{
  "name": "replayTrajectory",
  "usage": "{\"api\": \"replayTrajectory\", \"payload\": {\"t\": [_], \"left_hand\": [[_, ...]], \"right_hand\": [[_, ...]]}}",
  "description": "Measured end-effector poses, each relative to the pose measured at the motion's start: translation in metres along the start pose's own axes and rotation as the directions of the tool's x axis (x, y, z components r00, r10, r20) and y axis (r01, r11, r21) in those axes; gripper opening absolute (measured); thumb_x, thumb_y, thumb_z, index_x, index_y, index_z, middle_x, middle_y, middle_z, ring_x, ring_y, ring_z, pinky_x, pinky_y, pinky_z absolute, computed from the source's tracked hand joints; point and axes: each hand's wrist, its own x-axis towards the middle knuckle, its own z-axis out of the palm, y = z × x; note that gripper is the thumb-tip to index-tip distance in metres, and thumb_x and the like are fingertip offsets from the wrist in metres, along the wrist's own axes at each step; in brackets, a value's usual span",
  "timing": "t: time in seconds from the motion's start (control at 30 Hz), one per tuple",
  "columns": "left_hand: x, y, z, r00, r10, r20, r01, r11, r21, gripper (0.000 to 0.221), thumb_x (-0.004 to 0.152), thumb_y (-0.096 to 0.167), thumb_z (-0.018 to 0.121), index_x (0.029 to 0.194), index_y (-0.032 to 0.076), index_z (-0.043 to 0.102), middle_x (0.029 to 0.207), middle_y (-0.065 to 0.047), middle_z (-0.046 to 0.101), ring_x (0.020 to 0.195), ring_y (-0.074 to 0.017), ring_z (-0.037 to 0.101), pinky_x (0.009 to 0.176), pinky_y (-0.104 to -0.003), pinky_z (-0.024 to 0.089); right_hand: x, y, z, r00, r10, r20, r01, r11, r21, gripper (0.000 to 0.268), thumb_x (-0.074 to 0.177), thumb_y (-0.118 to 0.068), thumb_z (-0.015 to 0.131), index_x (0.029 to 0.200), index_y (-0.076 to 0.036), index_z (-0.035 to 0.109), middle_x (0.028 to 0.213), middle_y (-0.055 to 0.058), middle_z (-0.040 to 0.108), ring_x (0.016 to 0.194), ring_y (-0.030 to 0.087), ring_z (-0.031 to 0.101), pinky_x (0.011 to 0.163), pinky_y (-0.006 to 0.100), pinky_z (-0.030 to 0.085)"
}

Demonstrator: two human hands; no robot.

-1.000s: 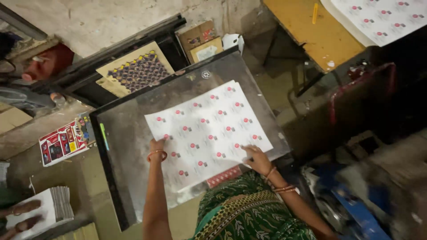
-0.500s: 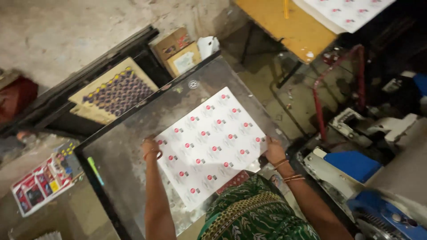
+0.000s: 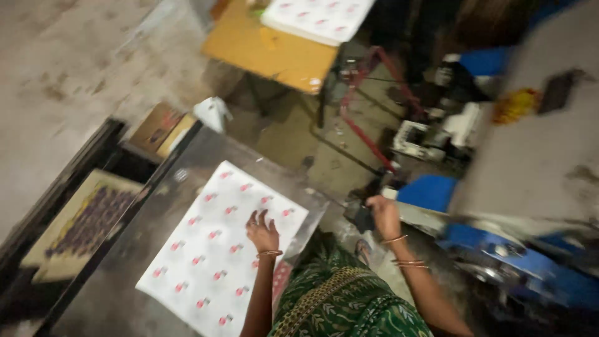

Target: Placing and aligning printed paper sheets onto a printing or die-cutting machine bed.

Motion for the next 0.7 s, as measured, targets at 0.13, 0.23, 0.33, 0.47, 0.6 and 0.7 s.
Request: {"api": "replayTrajectory", "payload": {"t": [0.13,0.23,0.33,0.47,0.6,0.7], "left_hand": [[0.008,0.065,0.037,0.981,0.177,0.08,-0.165,0.977,-0.137,0.042,0.085,0.014,0.073,0.126,0.009,0.063,0.138,-0.023,0.057,0.124,-0.0448,0.052,0.103,-0.055,0.043],[0.021,0.061,0.064,0.975,0.22,0.045,-0.212,0.968,-0.132,0.057,0.08,0.012,0.074,0.135,0.005,0.06,0.136,-0.026,0.054,0.124,-0.0463,0.05,0.104,-0.055,0.041],[0.03,0.099,0.049,0.991,0.11,0.079,-0.098,0.985,-0.144,0.044,0.087,0.009,0.073,0.13,0.006,0.063,0.139,-0.023,0.056,0.13,-0.0437,0.051,0.109,-0.051,0.042],[0.021,0.137,0.04,0.991,0.121,0.059,-0.108,0.976,-0.189,0.044,0.083,0.007,0.072,0.126,0.006,0.063,0.137,-0.021,0.058,0.131,-0.0415,0.052,0.11,-0.049,0.041],[0.003,0.164,0.026,0.991,0.096,0.096,-0.069,0.967,-0.247,0.043,0.085,0.006,0.07,0.128,0.007,0.064,0.137,-0.023,0.056,0.128,-0.0432,0.051,0.108,-0.048,0.041],[-0.009,0.171,0.017,0.99,0.116,0.083,-0.089,0.957,-0.276,0.043,0.086,0.006,0.07,0.128,0.008,0.063,0.136,-0.02,0.059,0.128,-0.0405,0.053,0.108,-0.046,0.043]], "right_hand": [[0.03,0.049,-0.175,0.866,0.235,-0.44,-0.241,0.969,0.043,0.048,0.113,-0.028,0.06,0.075,0.0,0.059,0.065,0.003,0.05,0.065,0.014,0.046,0.057,0.035,0.038],[0.033,-0.037,-0.338,0.738,0.139,-0.66,0.071,0.957,0.281,0.012,0.109,-0.015,0.075,0.108,-0.003,0.072,0.104,0.002,0.07,0.094,0.011,0.062,0.088,0.026,0.051],[0.036,-0.011,-0.405,0.655,0.041,-0.755,0.089,0.988,0.13,0.061,0.09,0.004,0.084,0.144,0.002,0.055,0.133,0.011,0.057,0.12,0.019,0.056,0.11,0.03,0.048],[0.115,0.213,-0.411,0.592,-0.107,-0.799,-0.105,0.973,-0.208,0.121,0.071,-0.001,0.1,0.16,0.009,0.019,0.16,0.028,0.042,0.146,0.038,0.045,0.127,0.043,0.033],[0.215,0.368,-0.339,0.358,0.688,-0.631,0.342,0.532,0.774,0.094,0.07,-0.007,0.092,0.145,0.011,0.037,0.137,0.026,0.056,0.123,0.036,0.056,0.105,0.047,0.043],[0.234,0.313,-0.225,0.491,0.52,-0.699,0.282,0.664,0.692,0.052,0.086,-0.019,0.077,0.123,0.011,0.057,0.116,0.021,0.063,0.102,0.033,0.06,0.087,0.05,0.052]]}}
